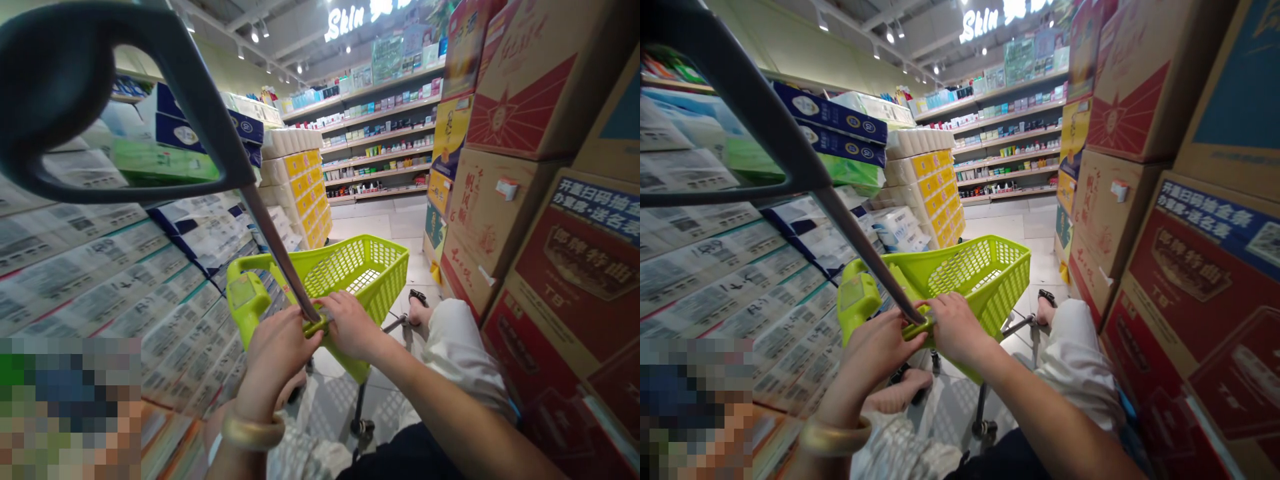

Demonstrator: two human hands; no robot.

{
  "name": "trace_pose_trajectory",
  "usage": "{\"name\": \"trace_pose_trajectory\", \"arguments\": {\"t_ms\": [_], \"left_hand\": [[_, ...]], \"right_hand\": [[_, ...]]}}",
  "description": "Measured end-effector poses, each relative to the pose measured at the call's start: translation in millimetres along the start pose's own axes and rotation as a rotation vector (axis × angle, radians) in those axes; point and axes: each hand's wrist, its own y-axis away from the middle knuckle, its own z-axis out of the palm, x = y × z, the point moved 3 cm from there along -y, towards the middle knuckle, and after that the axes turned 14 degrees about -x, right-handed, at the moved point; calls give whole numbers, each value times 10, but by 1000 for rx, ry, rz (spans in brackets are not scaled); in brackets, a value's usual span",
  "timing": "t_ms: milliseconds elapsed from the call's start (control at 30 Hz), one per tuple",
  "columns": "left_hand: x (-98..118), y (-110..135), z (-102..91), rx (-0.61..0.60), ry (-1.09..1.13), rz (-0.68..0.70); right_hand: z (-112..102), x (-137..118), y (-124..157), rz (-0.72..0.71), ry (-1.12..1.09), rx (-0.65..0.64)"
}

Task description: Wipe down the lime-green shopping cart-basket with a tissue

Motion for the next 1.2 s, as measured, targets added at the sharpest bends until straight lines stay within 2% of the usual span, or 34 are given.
{"name": "trace_pose_trajectory", "arguments": {"t_ms": [67, 167, 300, 367, 433, 567, 667, 733, 833, 967, 1067, 1133, 1200], "left_hand": [[-29, 10, 1, 16, -16, -19], [-70, 10, 11, 4, -33, -33], [-81, 10, 22, -6, -24, -9], [-70, 12, 25, 4, -19, 11], [-63, 15, 24, 12, -29, 10], [-66, 29, 7, 22, -32, 16], [-63, 40, -20, 45, -1, 69], [-61, 40, -34, 47, 22, 80], [-68, 24, -38, 10, 43, 12], [-71, 3, -28, -29, 55, -63], [-69, -6, -24, -37, 68, -68], [-69, -9, -29, -38, 69, -78], [-64, -8, -44, -38, 64, -82]], "right_hand": [[17, -76, 0, -29, -87, 7], [31, -19, 36, -10, -194, 19], [48, 182, 88, 59, -169, 56], [59, 197, 89, 94, -173, 87], [74, 113, 68, 76, -236, 82], [73, -162, 10, -96, -399, -5], [40, -219, 10, -102, -440, -1], [23, -217, 26, -95, -431, 16], [-7, -249, 50, -159, -385, 29], [-76, -310, 77, -205, -313, -25], [-157, -294, 129, -107, -191, -40], [-239, -282, 185, -26, -102, 11], [-343, -317, 242, -3, -46, 78]]}}
